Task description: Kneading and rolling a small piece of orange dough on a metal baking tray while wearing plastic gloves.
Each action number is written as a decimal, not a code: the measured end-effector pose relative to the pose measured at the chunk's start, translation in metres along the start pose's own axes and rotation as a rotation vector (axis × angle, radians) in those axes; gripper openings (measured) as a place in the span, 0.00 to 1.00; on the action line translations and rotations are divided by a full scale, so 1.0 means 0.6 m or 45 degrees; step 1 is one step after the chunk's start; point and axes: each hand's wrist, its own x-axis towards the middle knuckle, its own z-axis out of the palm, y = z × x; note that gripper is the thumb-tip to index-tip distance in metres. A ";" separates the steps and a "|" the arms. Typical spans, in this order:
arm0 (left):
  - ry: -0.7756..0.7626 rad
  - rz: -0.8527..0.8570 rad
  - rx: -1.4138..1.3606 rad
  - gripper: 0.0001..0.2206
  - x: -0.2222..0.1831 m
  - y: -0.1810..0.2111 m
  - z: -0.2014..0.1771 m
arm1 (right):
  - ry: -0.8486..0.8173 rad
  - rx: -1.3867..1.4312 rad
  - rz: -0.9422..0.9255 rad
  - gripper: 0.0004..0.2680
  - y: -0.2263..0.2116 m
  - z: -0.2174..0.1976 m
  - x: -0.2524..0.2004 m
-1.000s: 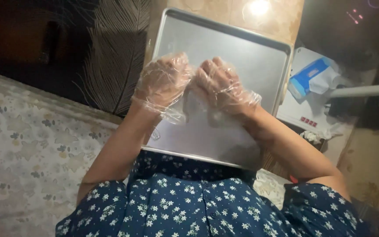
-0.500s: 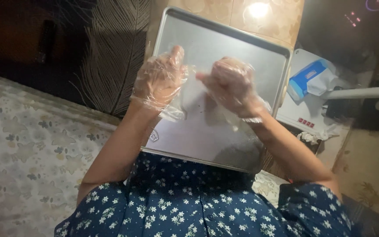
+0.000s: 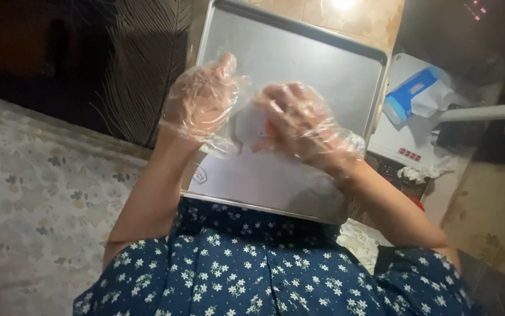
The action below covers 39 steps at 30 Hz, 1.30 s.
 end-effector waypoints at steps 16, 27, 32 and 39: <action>0.018 0.197 0.386 0.09 0.011 -0.007 -0.001 | 0.168 0.579 0.190 0.15 0.059 0.083 0.000; 0.154 0.251 0.486 0.08 -0.004 0.006 0.007 | 0.164 0.540 0.133 0.16 0.020 -0.054 -0.061; 0.056 0.019 0.471 0.10 0.021 0.002 0.026 | 0.102 0.077 0.188 0.29 -0.013 -0.060 -0.018; 0.046 -0.109 0.553 0.10 0.001 0.053 -0.002 | 0.097 -0.156 0.201 0.15 0.006 0.035 -0.007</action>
